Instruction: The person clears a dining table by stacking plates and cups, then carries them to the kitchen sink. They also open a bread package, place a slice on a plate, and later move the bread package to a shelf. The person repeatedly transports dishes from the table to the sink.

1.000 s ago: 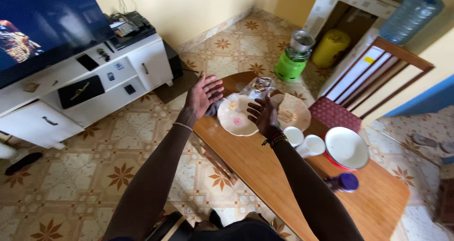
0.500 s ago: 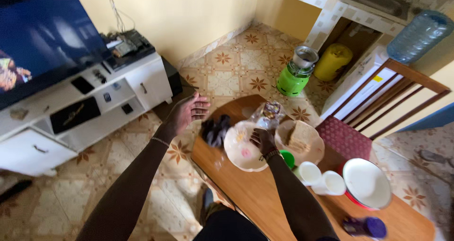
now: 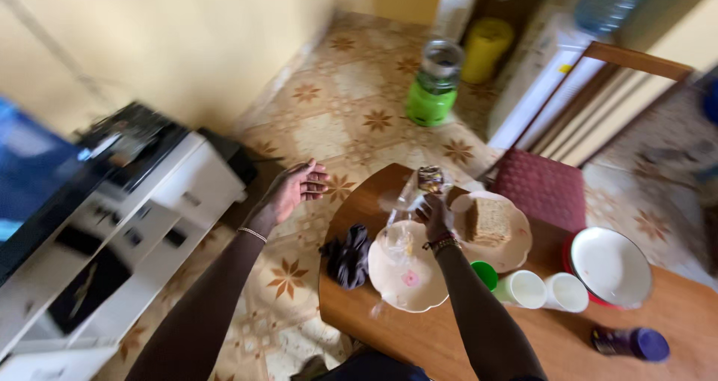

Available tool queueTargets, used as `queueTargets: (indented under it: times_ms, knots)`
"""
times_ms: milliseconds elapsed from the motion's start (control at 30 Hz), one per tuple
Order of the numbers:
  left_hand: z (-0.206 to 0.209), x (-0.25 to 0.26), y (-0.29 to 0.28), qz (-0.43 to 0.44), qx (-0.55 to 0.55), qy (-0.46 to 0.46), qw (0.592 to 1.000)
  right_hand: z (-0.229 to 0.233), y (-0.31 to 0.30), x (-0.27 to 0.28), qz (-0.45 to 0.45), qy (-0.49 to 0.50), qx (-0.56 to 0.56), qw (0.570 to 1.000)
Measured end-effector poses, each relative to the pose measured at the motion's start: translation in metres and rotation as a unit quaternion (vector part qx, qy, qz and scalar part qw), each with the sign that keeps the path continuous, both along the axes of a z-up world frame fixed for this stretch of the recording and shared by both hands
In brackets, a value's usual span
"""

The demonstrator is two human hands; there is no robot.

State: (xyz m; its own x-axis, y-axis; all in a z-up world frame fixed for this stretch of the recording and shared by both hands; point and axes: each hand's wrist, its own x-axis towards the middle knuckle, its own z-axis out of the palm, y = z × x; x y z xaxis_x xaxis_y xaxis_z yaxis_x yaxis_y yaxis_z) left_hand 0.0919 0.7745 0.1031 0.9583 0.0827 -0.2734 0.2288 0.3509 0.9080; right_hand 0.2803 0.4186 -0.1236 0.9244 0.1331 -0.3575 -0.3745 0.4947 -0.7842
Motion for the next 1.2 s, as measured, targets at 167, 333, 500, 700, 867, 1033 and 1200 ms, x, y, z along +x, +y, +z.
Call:
queueTargets:
  times_ms: [167,333,500,700,867,1033,1200]
  knots:
    - [-0.038,0.071,-0.020,-0.048,0.055,-0.001,0.997,0.051,0.008,0.011,0.012,-0.001,0.101,0.995]
    - [-0.069,0.130,-0.053,-0.111,0.192,-0.045,0.974,0.106,0.034,-0.008,0.003,-0.037,0.108,0.993]
    - [-0.059,0.151,-0.062,-0.116,0.353,-0.237,0.898,0.146,0.076,-0.049,-0.036,-0.100,0.154,0.982]
    - [-0.043,0.170,-0.034,-0.255,0.430,-0.215,0.839,0.183,0.145,-0.095,-0.071,-0.070,0.032,0.994]
    - [-0.033,0.161,-0.032,-0.322,0.506,-0.251,0.760,0.180,0.168,-0.108,-0.049,-0.092,-0.005,0.994]
    - [-0.007,0.153,-0.036,-0.295,0.539,-0.345,0.709,0.193,0.163,-0.119,-0.060,-0.122,-0.072,0.988]
    - [-0.022,0.180,-0.049,-0.214,0.566,-0.480,0.636,0.209,0.153,-0.105,-0.047,-0.122,-0.133,0.983]
